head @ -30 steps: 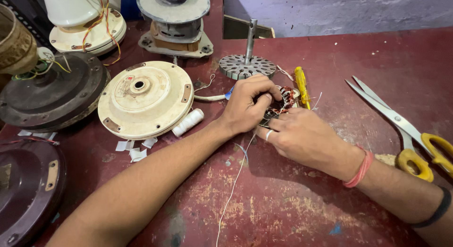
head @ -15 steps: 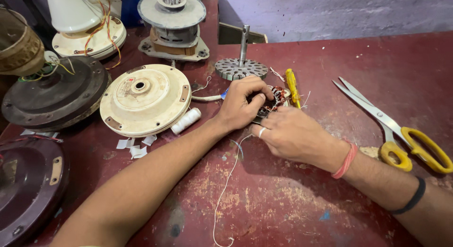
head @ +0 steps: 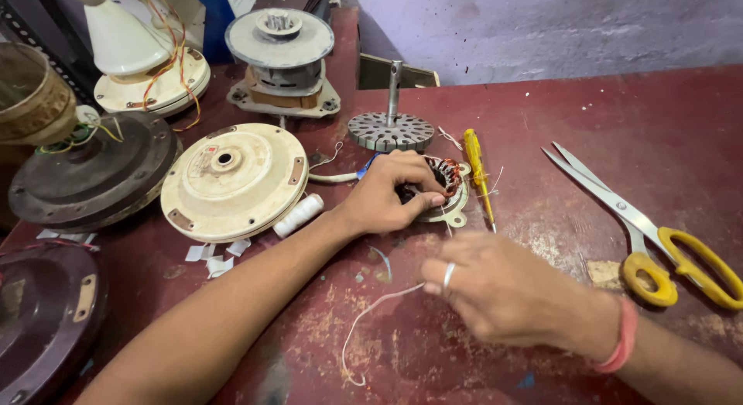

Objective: The person works on a disassembled ceiling fan motor, using a screwdriver to adjust copper windings and a white thread to secure or separate components. They repeatedly pull and position the thread around the stator assembly while handling the motor parts on a cluttered workbench.

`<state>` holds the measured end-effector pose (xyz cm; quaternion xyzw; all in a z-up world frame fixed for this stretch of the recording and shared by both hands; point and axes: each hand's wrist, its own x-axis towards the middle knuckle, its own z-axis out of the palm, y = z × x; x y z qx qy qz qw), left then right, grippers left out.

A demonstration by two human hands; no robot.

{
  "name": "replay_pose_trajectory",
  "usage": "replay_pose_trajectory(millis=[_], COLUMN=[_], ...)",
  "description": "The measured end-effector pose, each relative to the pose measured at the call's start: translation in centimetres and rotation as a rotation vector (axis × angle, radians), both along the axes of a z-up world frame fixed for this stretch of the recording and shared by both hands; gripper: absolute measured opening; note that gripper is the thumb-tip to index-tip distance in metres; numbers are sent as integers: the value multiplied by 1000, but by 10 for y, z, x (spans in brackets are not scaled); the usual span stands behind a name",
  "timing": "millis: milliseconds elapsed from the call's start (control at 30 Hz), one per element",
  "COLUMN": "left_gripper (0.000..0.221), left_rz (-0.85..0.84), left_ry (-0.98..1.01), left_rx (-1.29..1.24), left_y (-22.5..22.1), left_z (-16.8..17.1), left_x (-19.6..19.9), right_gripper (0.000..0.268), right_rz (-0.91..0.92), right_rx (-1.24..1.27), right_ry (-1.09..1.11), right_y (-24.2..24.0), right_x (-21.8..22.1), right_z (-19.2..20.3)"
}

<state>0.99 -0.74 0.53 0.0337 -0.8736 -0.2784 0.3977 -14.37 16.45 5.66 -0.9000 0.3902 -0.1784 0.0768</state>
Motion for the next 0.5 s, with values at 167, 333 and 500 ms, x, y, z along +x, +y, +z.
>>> replay_pose_trajectory(millis=[167,333,500], left_gripper=[8,8,6], left_rz=[1,-43,-10], left_ry=[-42,-47,-41], left_rx=[121,131,39], left_y=[0,-4,2], left_z=[-4,-4,-1], left_x=[-6,-10,-5], right_gripper=[36,46,45], right_rz=[135,229,256], right_rx=[-102,-125,-151], right_ry=[-197,-104,-50], right_y=[-2,-4,-4], right_x=[-12,-16,-5], right_z=[-19,-28,-29])
